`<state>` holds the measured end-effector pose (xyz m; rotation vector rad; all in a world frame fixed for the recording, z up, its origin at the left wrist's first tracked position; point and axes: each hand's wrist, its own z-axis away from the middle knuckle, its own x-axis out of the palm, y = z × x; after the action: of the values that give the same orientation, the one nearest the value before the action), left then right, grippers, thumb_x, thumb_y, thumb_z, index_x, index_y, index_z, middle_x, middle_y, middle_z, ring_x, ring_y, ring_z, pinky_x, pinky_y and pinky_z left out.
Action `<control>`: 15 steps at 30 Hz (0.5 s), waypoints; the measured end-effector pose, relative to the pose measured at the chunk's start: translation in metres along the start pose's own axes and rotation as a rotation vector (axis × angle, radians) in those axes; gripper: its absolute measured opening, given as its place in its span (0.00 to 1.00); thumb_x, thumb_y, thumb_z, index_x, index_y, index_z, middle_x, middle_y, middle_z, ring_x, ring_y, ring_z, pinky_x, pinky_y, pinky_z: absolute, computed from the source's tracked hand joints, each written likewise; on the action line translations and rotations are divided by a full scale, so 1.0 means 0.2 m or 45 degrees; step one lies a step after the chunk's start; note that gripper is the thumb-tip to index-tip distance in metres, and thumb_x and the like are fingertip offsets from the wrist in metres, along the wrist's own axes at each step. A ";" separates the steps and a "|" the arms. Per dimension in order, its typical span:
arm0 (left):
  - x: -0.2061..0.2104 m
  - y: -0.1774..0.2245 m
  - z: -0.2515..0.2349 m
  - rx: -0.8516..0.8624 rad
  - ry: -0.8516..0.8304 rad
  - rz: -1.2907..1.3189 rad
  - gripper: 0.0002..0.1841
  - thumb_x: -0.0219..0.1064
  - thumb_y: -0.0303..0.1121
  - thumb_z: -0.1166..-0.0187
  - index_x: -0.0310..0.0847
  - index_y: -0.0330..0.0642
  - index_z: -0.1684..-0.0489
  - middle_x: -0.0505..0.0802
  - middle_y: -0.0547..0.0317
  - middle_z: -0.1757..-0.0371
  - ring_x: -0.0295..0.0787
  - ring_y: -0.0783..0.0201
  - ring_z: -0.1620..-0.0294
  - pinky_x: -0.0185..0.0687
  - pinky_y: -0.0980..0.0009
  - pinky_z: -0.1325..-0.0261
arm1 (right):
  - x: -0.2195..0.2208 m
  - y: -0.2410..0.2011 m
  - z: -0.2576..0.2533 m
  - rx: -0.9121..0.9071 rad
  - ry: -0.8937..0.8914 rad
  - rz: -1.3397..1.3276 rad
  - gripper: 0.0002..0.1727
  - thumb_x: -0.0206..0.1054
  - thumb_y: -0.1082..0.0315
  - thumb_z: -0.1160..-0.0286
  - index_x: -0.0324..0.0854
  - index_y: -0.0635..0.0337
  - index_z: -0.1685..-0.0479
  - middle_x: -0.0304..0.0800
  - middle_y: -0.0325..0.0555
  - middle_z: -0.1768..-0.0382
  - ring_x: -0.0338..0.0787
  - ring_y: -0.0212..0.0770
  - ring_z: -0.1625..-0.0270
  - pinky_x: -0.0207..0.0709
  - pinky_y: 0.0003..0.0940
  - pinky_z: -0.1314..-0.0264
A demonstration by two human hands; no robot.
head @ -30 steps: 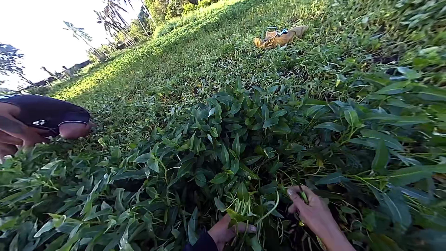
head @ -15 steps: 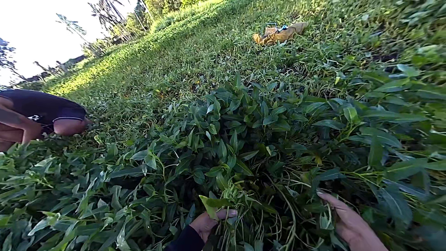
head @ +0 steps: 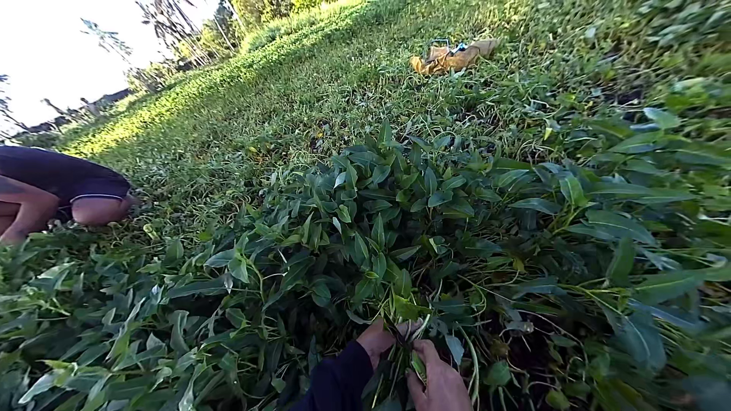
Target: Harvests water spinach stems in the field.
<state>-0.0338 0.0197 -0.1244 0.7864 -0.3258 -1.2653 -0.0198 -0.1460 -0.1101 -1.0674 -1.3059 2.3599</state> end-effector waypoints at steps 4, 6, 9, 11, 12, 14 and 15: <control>-0.04 -0.01 0.03 0.031 -0.106 0.259 0.22 0.65 0.43 0.14 0.77 0.41 0.28 0.90 0.57 0.39 0.86 0.67 0.39 0.82 0.65 0.33 | -0.09 -0.02 -0.01 -0.062 -0.192 0.266 0.25 0.64 0.65 0.18 0.75 0.61 0.22 0.94 0.61 0.47 0.94 0.64 0.46 0.84 0.64 0.43; -0.06 -0.02 0.01 0.037 -0.150 0.274 0.22 0.68 0.45 0.16 0.79 0.42 0.31 0.92 0.57 0.43 0.89 0.67 0.42 0.84 0.64 0.35 | -0.10 -0.06 -0.01 -0.089 -0.240 0.368 0.24 0.63 0.66 0.18 0.77 0.61 0.24 0.93 0.62 0.47 0.94 0.66 0.48 0.85 0.65 0.46; -0.01 -0.04 -0.02 0.074 -0.031 0.050 0.25 0.76 0.35 0.24 0.77 0.34 0.32 0.91 0.51 0.43 0.88 0.64 0.42 0.83 0.63 0.34 | -0.12 -0.09 -0.03 -0.164 -0.378 0.416 0.22 0.63 0.64 0.17 0.80 0.63 0.27 0.92 0.63 0.43 0.93 0.65 0.44 0.84 0.65 0.42; 0.00 -0.08 -0.02 0.115 0.029 0.030 0.27 0.76 0.31 0.26 0.74 0.30 0.29 0.90 0.50 0.43 0.87 0.64 0.43 0.83 0.64 0.35 | -0.19 -0.02 -0.10 -0.293 -0.480 0.271 0.21 0.65 0.60 0.16 0.83 0.61 0.30 0.92 0.60 0.42 0.93 0.60 0.41 0.82 0.63 0.36; -0.01 -0.10 -0.01 0.110 0.021 0.100 0.27 0.75 0.29 0.26 0.71 0.31 0.29 0.89 0.51 0.45 0.87 0.66 0.46 0.85 0.66 0.39 | -0.23 0.04 -0.15 -0.327 -0.460 0.144 0.21 0.65 0.58 0.16 0.85 0.60 0.33 0.93 0.58 0.46 0.94 0.57 0.45 0.83 0.61 0.38; -0.01 -0.06 0.02 -0.036 0.076 0.251 0.26 0.77 0.27 0.30 0.75 0.34 0.33 0.92 0.50 0.53 0.91 0.61 0.53 0.89 0.62 0.47 | -0.35 0.16 -0.28 -0.186 -0.279 0.047 0.22 0.62 0.52 0.14 0.84 0.58 0.33 0.93 0.56 0.50 0.94 0.54 0.51 0.86 0.58 0.42; -0.02 -0.04 0.02 -0.093 0.094 0.273 0.27 0.77 0.27 0.30 0.74 0.34 0.32 0.92 0.48 0.52 0.92 0.59 0.53 0.90 0.60 0.47 | -0.41 0.21 -0.36 -0.043 -0.210 0.100 0.25 0.60 0.50 0.12 0.80 0.60 0.28 0.91 0.60 0.44 0.91 0.58 0.41 0.82 0.60 0.34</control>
<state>-0.0443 0.0214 -0.1265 0.7143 -0.2944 -1.0387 0.0929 -0.1672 -0.1292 -0.9672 -1.3879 2.5398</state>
